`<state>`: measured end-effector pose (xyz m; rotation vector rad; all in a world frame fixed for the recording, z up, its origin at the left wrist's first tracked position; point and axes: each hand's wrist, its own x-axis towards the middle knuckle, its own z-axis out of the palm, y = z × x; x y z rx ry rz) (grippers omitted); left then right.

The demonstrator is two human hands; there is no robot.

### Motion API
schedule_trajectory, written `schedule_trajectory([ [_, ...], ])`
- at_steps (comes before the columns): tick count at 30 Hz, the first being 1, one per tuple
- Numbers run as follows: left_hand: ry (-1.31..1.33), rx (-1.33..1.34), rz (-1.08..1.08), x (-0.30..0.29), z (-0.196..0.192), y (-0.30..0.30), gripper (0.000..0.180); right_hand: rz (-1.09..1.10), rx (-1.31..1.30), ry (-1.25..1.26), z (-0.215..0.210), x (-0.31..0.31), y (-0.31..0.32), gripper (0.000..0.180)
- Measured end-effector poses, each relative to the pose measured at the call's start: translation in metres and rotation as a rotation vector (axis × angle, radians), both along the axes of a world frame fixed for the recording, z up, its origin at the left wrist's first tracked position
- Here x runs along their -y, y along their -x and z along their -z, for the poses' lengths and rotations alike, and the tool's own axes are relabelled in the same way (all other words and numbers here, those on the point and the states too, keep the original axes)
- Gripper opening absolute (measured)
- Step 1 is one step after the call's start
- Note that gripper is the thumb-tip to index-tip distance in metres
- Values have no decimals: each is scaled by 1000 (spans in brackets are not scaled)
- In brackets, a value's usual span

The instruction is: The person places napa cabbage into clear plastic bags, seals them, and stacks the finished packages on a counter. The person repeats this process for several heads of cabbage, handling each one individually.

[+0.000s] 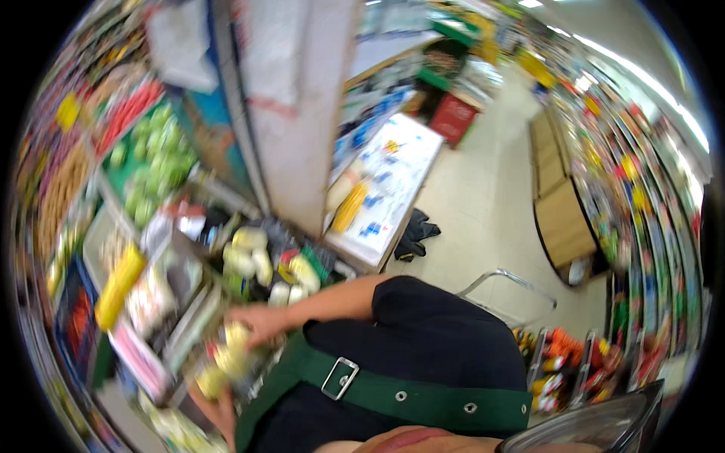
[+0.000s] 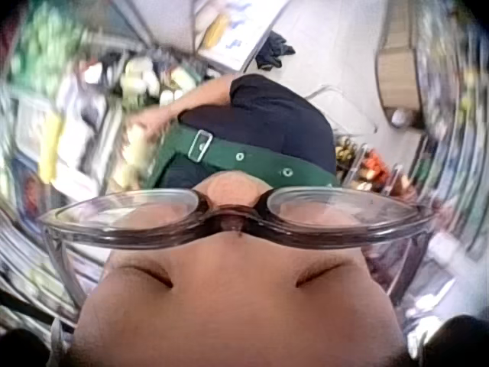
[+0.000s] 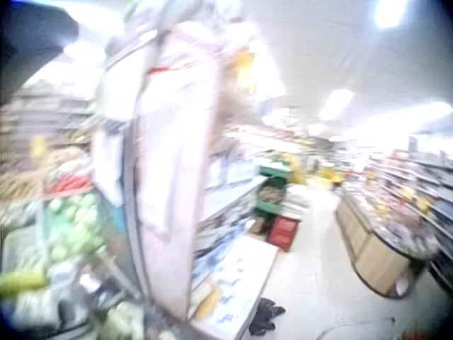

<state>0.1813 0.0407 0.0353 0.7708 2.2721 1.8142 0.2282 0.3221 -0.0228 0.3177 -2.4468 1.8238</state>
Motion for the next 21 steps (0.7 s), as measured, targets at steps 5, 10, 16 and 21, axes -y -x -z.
schedule_trajectory([
  [5,242,201,-116,-6,5,43,59,130,398,-93,-14,-7,34,82],
  [10,-141,657,-40,-11,28,58,53,166,462,-341,-12,-8,46,57],
  [16,-115,789,27,-13,27,70,46,23,-333,-460,-62,7,80,44],
  [21,-56,787,70,-16,21,76,47,-304,254,-398,-41,15,114,58],
])
